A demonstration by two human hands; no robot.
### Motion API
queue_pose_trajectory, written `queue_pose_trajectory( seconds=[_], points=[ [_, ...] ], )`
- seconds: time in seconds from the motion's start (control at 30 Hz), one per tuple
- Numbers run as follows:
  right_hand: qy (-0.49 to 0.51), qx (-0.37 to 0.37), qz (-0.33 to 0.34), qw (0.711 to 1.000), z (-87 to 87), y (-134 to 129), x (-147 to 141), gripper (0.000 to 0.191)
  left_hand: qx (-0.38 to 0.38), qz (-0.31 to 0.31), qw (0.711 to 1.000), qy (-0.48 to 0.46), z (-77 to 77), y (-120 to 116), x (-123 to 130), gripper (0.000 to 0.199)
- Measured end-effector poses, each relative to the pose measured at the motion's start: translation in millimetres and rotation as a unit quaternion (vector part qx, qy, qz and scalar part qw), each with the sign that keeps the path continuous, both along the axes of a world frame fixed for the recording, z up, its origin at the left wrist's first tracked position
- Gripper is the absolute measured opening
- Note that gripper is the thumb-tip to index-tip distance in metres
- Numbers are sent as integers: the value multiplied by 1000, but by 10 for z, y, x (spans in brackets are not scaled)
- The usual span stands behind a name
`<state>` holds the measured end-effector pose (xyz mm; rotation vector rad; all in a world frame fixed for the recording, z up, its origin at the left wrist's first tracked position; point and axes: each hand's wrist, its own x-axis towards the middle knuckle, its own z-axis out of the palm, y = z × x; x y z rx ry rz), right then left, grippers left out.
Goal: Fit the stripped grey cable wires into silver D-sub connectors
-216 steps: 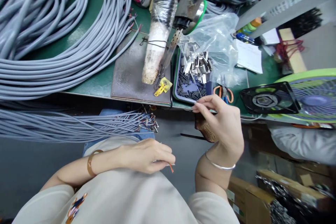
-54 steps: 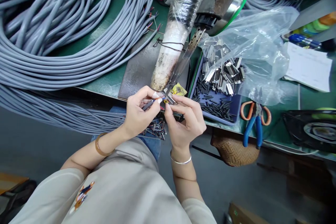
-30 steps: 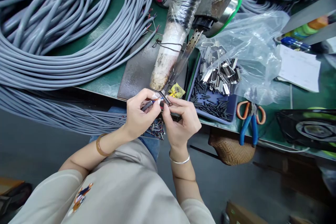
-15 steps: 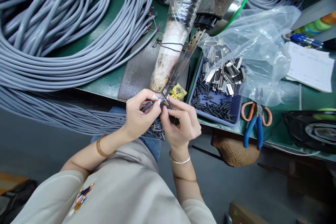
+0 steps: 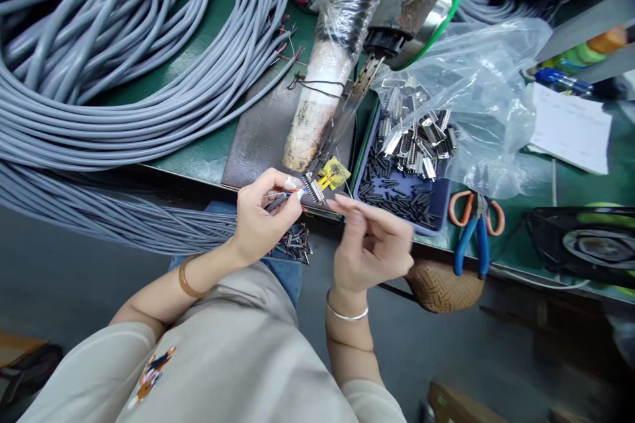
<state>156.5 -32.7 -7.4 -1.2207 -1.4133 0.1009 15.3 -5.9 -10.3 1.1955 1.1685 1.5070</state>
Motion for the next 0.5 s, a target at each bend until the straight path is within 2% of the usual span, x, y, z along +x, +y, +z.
queue_pose_trajectory(
  seconds=[0.1,0.17,0.5],
  points=[
    [-77,-44,41,995,-47,16,-9,16,-1,-10,1000,11,-32,5,-1,9],
    [-89,-49,56,993,-67,45,-22,13,3,-11,1000,17,-39,15,3,8],
    [-94,-21,44,994,-20,126,-68,15,80,14,994,74,-16,55,10,6]
  ],
)
